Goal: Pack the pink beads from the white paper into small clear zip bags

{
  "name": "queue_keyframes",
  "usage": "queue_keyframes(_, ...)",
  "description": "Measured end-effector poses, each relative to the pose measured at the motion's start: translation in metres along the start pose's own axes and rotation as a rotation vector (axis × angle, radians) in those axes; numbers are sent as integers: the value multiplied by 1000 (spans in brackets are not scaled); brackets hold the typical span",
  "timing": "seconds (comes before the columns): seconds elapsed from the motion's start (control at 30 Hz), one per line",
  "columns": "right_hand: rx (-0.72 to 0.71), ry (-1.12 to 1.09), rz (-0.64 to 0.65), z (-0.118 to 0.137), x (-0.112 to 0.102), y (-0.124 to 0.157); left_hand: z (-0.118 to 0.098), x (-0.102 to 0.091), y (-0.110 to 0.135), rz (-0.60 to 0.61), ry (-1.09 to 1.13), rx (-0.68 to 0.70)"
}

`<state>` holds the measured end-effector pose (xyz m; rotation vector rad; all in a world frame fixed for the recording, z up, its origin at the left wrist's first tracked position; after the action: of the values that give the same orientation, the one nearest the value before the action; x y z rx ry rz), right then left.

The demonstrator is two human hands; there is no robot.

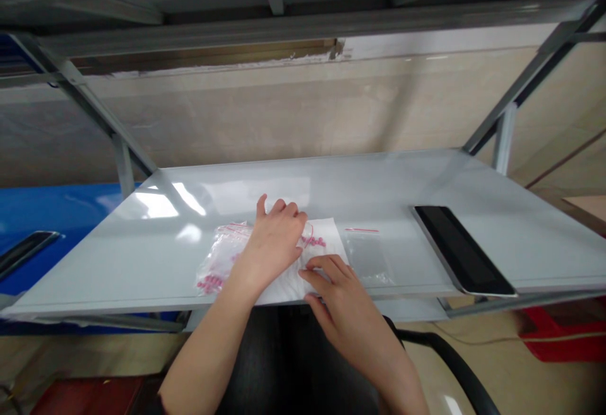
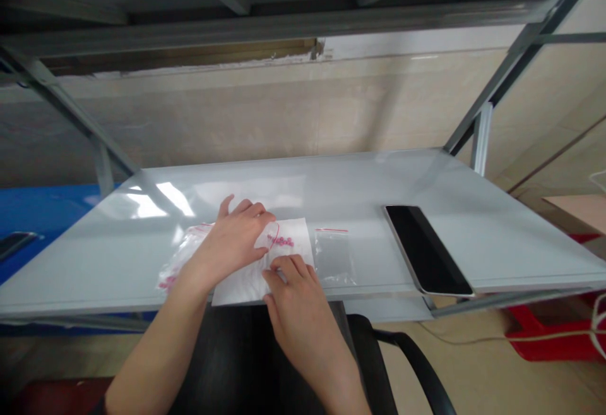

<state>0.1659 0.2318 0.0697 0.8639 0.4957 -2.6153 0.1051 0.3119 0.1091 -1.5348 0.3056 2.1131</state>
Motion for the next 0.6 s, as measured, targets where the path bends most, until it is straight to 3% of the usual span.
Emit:
queue_keyframes(0.23,-20,-13,0,1,0,1,4,2,-1,-7,-3,-28)
queue_keyframes(0.37,-43,-55,-13,-2,-1,2,14,3,11,-59,72,-94)
queue_keyframes(0.43,-85,-164,-104,0,-12,3,24,1,25,-140,137,-200)
queue_keyframes(0.5,-98,-316,-304,-5,-32,7,29,-4,44,-269,201,-321)
queue_keyframes(0.6,-36,-563,-558,-20,-51,18,19,-15,75,-480,342,-436)
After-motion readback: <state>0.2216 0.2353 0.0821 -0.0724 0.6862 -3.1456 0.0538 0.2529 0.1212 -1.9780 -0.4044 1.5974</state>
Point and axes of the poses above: each hand's wrist, its own y-axis away from the middle knuckle, its own x-axis out of the palm, z = x × y, the point moved 10 cm from there along -y, towards the middle knuckle, and after that the axes turned 15 degrees about -y, right-handed, at the moved point
